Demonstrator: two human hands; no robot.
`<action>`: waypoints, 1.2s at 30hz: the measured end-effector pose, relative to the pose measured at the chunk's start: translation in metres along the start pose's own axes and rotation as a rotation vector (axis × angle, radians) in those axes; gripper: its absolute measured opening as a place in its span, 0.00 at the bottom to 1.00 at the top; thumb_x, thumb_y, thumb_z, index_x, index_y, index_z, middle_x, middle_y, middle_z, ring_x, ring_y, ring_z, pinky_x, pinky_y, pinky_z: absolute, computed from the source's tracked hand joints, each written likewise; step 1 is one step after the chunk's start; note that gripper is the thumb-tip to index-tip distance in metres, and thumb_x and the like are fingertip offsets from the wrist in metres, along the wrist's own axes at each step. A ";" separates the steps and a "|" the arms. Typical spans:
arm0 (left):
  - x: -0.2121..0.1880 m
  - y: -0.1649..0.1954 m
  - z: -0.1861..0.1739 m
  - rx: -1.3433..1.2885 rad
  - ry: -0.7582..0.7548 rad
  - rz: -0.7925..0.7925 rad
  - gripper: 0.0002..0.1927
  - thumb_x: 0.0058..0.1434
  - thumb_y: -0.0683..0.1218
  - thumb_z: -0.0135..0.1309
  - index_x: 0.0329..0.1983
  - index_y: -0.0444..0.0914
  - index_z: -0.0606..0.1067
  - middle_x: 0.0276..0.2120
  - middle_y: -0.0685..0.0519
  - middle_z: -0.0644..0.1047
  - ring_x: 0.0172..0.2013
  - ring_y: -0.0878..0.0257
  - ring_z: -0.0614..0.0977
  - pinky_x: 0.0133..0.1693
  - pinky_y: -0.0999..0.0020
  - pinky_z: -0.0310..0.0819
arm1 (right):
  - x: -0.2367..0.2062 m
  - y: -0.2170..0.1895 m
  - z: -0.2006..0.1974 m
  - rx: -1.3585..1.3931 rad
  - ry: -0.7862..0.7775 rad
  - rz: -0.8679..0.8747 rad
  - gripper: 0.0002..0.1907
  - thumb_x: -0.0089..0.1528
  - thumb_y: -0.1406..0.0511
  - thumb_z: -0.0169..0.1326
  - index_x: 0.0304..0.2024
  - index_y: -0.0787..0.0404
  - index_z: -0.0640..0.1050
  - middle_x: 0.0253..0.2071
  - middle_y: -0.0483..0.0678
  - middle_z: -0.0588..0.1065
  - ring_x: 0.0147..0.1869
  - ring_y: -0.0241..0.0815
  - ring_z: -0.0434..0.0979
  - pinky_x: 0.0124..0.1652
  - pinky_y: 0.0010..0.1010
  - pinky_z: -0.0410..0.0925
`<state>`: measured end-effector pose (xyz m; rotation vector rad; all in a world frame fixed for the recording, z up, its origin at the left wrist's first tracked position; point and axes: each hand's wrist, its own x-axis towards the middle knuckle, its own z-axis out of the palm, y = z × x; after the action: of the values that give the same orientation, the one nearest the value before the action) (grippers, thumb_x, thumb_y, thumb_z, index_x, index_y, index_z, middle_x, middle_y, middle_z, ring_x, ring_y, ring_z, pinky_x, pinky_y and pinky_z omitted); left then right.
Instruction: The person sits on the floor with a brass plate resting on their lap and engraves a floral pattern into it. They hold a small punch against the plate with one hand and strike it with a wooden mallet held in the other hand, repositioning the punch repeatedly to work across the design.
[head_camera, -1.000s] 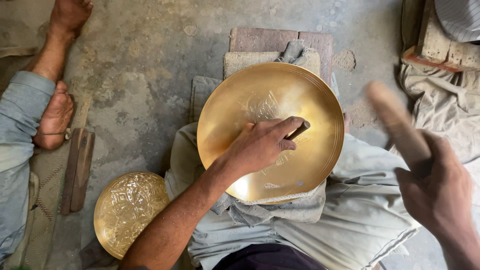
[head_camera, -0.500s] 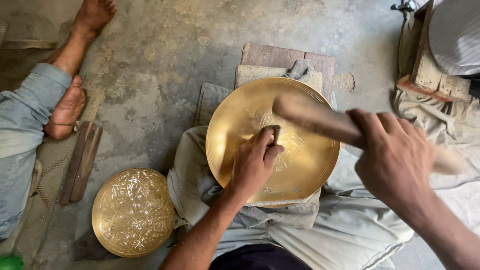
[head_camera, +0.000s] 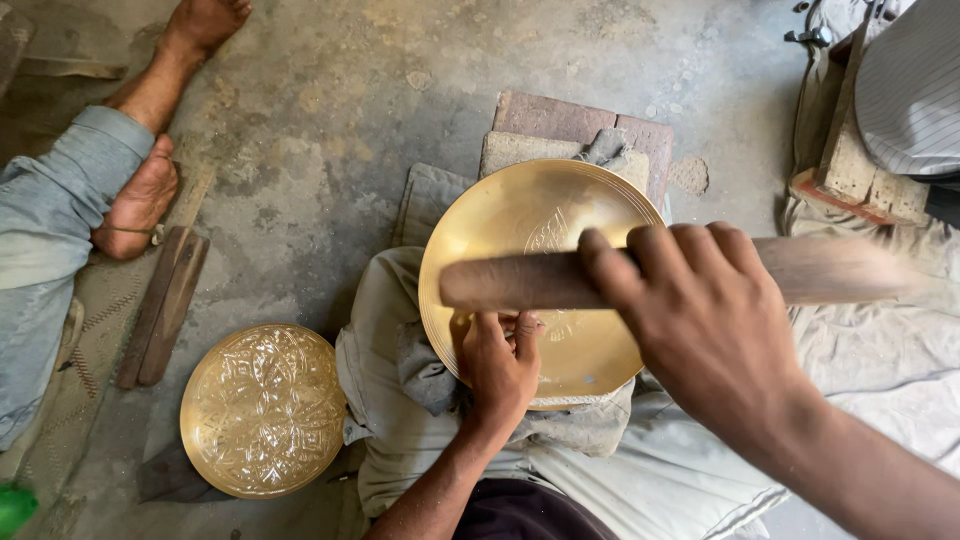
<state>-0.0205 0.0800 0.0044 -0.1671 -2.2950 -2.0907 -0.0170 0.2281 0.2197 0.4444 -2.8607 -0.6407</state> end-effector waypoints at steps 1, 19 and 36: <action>0.001 -0.006 0.000 0.003 -0.003 0.033 0.14 0.70 0.43 0.52 0.51 0.29 0.66 0.37 0.47 0.79 0.35 0.61 0.87 0.30 0.71 0.85 | -0.002 -0.001 -0.001 -0.088 -0.048 -0.067 0.25 0.62 0.65 0.52 0.62 0.54 0.74 0.38 0.43 0.74 0.43 0.41 0.76 0.45 0.32 0.67; 0.015 -0.005 0.002 0.065 -0.083 -0.002 0.17 0.70 0.47 0.53 0.50 0.30 0.65 0.30 0.49 0.79 0.31 0.58 0.88 0.31 0.64 0.81 | 0.000 0.011 0.004 0.153 0.073 0.063 0.27 0.58 0.67 0.54 0.61 0.52 0.76 0.41 0.44 0.76 0.45 0.44 0.77 0.47 0.36 0.67; 0.074 0.033 -0.003 0.409 -0.635 0.270 0.15 0.65 0.48 0.59 0.42 0.35 0.67 0.34 0.42 0.79 0.37 0.41 0.82 0.34 0.47 0.73 | -0.070 0.039 0.076 0.419 -0.178 0.561 0.29 0.54 0.75 0.52 0.58 0.51 0.75 0.45 0.52 0.79 0.44 0.55 0.80 0.42 0.46 0.70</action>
<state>-0.0908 0.0839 0.0444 -1.1906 -2.7519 -1.5382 0.0210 0.3140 0.1621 -0.3858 -3.0628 0.0217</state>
